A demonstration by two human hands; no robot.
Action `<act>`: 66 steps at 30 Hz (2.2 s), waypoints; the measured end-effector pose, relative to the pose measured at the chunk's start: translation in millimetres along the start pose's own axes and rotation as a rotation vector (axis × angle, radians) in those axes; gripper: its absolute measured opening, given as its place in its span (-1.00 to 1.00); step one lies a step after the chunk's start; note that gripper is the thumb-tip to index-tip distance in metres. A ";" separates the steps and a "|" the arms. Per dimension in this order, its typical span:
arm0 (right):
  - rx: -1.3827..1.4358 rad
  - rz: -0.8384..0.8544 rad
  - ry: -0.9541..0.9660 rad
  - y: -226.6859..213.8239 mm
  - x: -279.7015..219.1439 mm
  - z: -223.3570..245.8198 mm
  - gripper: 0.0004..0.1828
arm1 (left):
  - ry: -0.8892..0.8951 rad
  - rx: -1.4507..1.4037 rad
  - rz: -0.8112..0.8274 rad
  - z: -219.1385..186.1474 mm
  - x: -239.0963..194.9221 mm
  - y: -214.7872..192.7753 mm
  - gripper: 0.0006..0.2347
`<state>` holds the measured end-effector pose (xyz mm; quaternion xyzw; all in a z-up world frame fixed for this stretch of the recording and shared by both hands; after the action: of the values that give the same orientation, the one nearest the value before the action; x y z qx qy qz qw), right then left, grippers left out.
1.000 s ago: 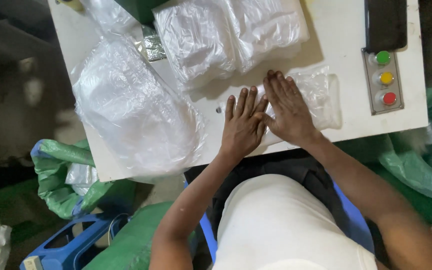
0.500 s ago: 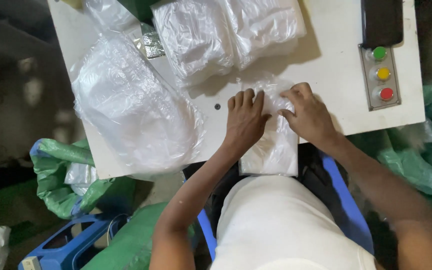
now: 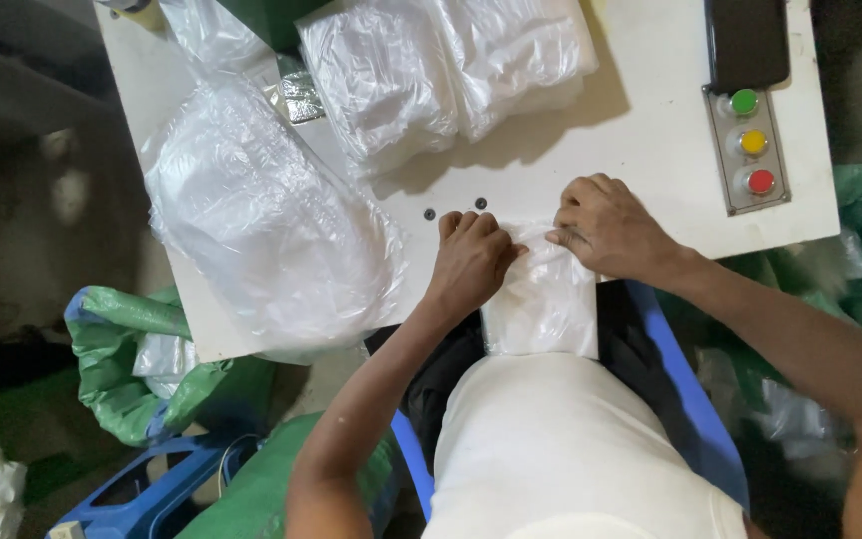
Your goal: Folding and stacking plastic bags at a workstation in a factory.
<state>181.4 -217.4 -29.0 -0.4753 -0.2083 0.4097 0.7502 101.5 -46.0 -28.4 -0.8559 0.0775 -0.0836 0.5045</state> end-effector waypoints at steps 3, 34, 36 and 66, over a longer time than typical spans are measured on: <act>0.011 -0.188 -0.081 -8.9 2.3 11.1 -0.67 | -0.079 -0.036 -0.039 3.8 12.6 -17.7 -0.73; -0.087 -0.430 0.733 -166.2 39.5 -259.8 -0.83 | -0.014 -0.048 -0.729 -74.7 -23.6 -120.1 -0.81; 0.283 -0.399 0.816 -185.3 33.1 -151.1 -0.88 | -0.011 -0.049 -0.703 -76.9 -14.8 -106.7 -0.81; 1.126 -0.483 0.240 -141.8 117.6 -42.5 -0.31 | -0.095 -0.443 -0.639 -41.6 -79.4 -93.1 -0.63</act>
<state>338.2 -175.0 67.7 0.0108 0.0237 0.2194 0.9753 19.5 -19.6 67.9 -0.9279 -0.2002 -0.1783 0.2591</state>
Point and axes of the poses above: each hand's wrist, its own x-axis towards the middle knuckle, its own y-axis out of the palm, z = x × y, the point moved 6 cm from there along x, towards the middle knuckle, and after that the axes turned 3 degrees about z, right-handed, at the moved point
